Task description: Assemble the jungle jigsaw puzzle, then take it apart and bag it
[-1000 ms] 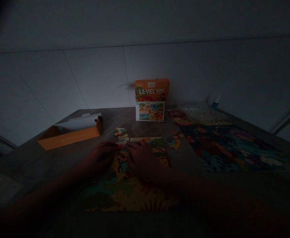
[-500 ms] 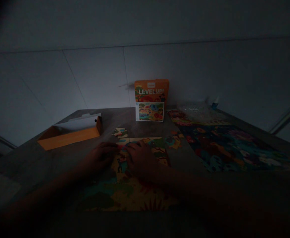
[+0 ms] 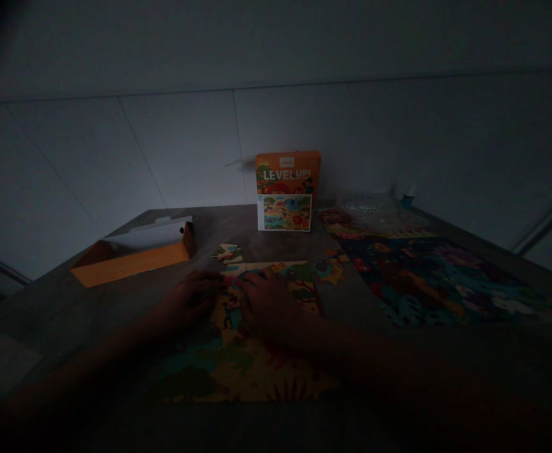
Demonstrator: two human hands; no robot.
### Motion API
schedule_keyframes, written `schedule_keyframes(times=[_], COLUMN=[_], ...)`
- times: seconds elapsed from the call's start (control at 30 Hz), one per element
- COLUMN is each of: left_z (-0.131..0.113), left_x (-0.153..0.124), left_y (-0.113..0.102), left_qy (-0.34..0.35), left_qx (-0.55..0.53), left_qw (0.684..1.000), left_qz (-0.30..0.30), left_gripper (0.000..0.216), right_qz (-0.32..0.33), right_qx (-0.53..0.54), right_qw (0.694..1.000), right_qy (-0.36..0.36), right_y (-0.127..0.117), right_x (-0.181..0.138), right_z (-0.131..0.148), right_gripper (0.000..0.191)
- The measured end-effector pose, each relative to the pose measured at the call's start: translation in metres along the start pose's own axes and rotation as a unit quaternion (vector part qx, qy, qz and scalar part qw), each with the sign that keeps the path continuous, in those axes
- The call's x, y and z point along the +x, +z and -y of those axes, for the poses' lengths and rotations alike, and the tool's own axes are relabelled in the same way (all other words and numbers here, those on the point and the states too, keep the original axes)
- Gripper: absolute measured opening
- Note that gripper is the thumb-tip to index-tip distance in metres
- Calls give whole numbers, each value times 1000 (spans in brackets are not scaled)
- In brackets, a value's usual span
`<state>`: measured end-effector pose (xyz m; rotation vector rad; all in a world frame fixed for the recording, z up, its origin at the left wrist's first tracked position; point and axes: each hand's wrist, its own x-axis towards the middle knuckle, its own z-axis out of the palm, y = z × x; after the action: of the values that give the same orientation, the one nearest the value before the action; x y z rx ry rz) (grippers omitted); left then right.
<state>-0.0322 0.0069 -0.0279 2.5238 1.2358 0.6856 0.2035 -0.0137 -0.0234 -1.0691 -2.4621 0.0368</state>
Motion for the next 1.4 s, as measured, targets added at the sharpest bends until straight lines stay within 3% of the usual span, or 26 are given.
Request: schedule_keyframes(times=[1.17,1.4], left_z=[-4,-15], left_x=[-1,-7], left_y=[0,3], left_qy=[4,21], left_qx=[27,76], left_qw=[1000,995], left_qz=[16,62], left_gripper=[38,49], right_qz=[22,-71], right_qx=[-22,41], right_qw=[999,995], right_qy=[-19,53], right_y=[-2,-7], right_x=[0,4], right_z=[0,-4], right_gripper=[32,27])
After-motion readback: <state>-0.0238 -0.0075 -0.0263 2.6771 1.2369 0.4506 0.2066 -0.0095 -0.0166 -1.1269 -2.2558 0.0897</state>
